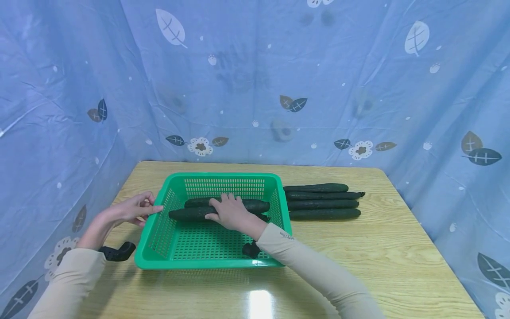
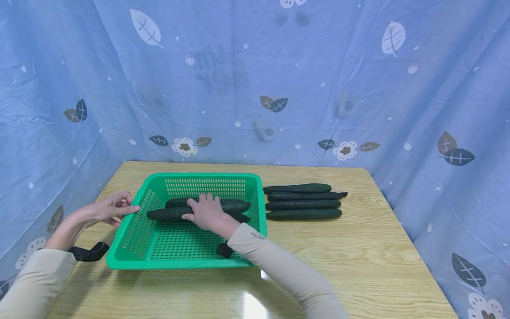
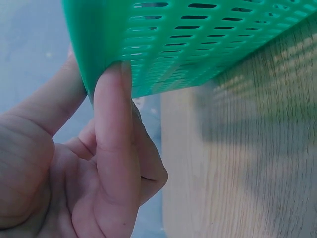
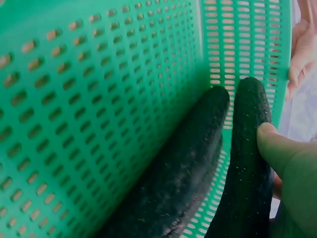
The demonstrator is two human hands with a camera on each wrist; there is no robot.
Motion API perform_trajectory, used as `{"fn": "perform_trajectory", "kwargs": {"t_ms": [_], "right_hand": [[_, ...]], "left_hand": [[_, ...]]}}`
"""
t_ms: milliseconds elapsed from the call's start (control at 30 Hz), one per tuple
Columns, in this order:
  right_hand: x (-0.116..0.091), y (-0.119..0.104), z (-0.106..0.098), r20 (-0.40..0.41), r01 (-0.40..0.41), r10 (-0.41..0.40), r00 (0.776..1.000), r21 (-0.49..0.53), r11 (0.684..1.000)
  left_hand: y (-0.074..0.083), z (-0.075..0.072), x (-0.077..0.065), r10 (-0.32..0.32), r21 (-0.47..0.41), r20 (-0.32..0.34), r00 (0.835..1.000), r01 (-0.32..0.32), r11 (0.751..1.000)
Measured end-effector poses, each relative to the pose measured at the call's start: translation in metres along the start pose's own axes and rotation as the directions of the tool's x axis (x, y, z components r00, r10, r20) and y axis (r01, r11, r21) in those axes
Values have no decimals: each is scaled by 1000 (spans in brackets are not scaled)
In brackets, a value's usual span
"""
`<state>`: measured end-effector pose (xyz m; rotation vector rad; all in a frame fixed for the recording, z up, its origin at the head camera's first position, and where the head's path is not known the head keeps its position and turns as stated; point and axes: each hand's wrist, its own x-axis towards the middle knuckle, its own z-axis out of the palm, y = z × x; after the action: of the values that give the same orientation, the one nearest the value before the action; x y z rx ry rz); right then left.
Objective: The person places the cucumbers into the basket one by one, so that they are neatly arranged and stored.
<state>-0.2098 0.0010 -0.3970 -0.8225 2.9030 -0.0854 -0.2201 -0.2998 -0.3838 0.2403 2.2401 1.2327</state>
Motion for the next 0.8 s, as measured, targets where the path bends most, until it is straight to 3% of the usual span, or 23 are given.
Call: {"fn": "perform_trajectory", "kwargs": {"t_ms": [400, 800], "right_hand": [[1, 5, 14, 129, -44, 27, 991, 126, 991], [2, 8, 23, 108, 3, -6, 994, 34, 999]], "left_hand": [[-3, 0, 2, 21, -6, 23, 1000, -20, 1000], [-2, 1, 1, 5, -1, 10, 1000, -5, 1000]]}}
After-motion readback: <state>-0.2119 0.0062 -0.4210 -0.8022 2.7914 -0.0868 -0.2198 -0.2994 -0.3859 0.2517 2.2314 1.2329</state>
